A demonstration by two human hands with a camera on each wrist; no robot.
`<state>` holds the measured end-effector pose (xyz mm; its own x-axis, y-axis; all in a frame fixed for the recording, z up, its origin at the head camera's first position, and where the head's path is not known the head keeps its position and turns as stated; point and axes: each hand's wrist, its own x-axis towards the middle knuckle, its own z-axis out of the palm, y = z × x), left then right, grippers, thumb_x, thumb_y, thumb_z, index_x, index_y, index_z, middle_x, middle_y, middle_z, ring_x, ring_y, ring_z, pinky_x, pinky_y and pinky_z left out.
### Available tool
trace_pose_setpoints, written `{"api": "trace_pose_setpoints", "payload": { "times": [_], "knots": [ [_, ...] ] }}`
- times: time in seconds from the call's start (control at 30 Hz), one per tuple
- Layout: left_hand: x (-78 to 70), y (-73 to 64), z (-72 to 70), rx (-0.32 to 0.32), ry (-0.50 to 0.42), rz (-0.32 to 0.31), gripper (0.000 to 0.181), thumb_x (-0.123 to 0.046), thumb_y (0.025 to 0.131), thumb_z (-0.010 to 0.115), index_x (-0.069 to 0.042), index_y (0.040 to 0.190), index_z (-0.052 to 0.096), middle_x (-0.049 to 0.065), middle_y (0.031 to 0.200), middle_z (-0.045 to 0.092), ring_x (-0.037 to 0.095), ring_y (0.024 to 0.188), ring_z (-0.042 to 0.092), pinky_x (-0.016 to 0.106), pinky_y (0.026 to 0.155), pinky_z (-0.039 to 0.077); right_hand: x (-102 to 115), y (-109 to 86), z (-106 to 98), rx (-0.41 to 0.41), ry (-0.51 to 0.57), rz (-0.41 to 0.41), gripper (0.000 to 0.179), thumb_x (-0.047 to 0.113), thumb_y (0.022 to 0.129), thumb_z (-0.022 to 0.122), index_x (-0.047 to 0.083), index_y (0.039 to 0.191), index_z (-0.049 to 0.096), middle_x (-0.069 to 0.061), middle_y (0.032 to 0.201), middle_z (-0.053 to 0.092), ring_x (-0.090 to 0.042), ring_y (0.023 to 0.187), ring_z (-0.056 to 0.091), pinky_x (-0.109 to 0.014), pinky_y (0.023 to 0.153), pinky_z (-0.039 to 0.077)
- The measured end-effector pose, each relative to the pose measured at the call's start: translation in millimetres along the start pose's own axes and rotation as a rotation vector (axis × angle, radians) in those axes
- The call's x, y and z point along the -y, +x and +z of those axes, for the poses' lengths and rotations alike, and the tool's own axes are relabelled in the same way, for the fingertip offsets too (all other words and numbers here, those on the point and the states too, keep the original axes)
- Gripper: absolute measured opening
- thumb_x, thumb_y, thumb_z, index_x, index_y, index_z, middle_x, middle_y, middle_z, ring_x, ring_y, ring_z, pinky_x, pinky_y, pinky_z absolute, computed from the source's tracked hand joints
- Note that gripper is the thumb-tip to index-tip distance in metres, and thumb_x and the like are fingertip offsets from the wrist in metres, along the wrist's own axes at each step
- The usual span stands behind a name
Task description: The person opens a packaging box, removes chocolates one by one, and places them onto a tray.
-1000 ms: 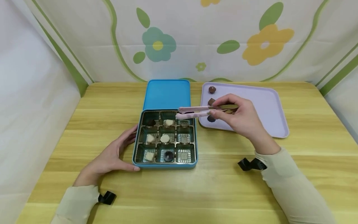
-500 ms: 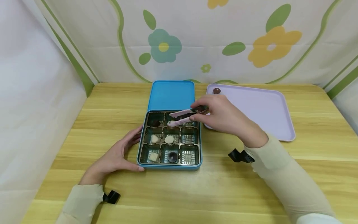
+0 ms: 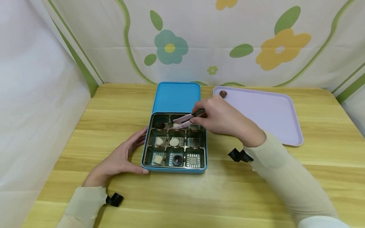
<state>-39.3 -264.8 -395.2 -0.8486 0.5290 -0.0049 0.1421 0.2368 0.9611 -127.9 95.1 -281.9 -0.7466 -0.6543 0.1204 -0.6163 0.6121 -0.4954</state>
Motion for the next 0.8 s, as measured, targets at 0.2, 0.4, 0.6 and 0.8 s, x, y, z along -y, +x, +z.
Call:
{"api": "trace_pose_setpoints", "payload": {
  "times": [0.2,0.4,0.6,0.8],
  "knots": [
    [1.3,3.6,-4.5,0.019,0.023,0.043,0.133,0.004,0.070,0.097,-0.019,0.174,0.018,0.018,0.178,0.022,-0.001,0.153,0.036,0.011,0.124,0.030,-9.2,-16.8,3.2,-0.132,0.076,0.015,0.011,0.016,0.094,0.083,0.008,0.101,0.083,-0.002,0.084,0.080,-0.013,0.059,0.057,-0.029,0.056,0.047],
    [2.3,8.0,-4.6,0.034,0.015,0.035,0.133,0.003,0.071,0.097,-0.020,0.174,0.017,0.017,0.179,0.019,-0.002,0.153,0.036,0.010,0.124,0.029,-18.3,-35.9,7.9,-0.234,0.162,0.066,0.010,0.016,0.095,0.083,0.010,0.103,0.084,-0.003,0.088,0.079,-0.014,0.057,0.058,-0.024,0.051,0.045],
    [3.7,8.5,-6.7,0.046,0.022,0.035,0.133,0.002,0.071,0.098,-0.018,0.174,0.017,0.017,0.180,0.018,-0.003,0.153,0.035,0.010,0.124,0.030,-27.4,-52.2,19.0,-0.333,0.280,0.180,0.013,0.014,0.095,0.083,0.008,0.107,0.084,-0.005,0.089,0.082,-0.011,0.064,0.073,-0.020,0.054,0.052],
    [3.3,5.8,-7.9,0.019,0.027,0.014,0.134,0.002,0.069,0.098,-0.022,0.174,0.019,0.014,0.180,0.020,-0.003,0.153,0.035,0.009,0.122,0.030,-32.3,-54.8,23.6,-0.365,0.391,0.196,0.014,0.014,0.097,0.082,0.007,0.109,0.082,-0.008,0.087,0.083,-0.009,0.071,0.079,-0.020,0.059,0.057]
  ]
}}
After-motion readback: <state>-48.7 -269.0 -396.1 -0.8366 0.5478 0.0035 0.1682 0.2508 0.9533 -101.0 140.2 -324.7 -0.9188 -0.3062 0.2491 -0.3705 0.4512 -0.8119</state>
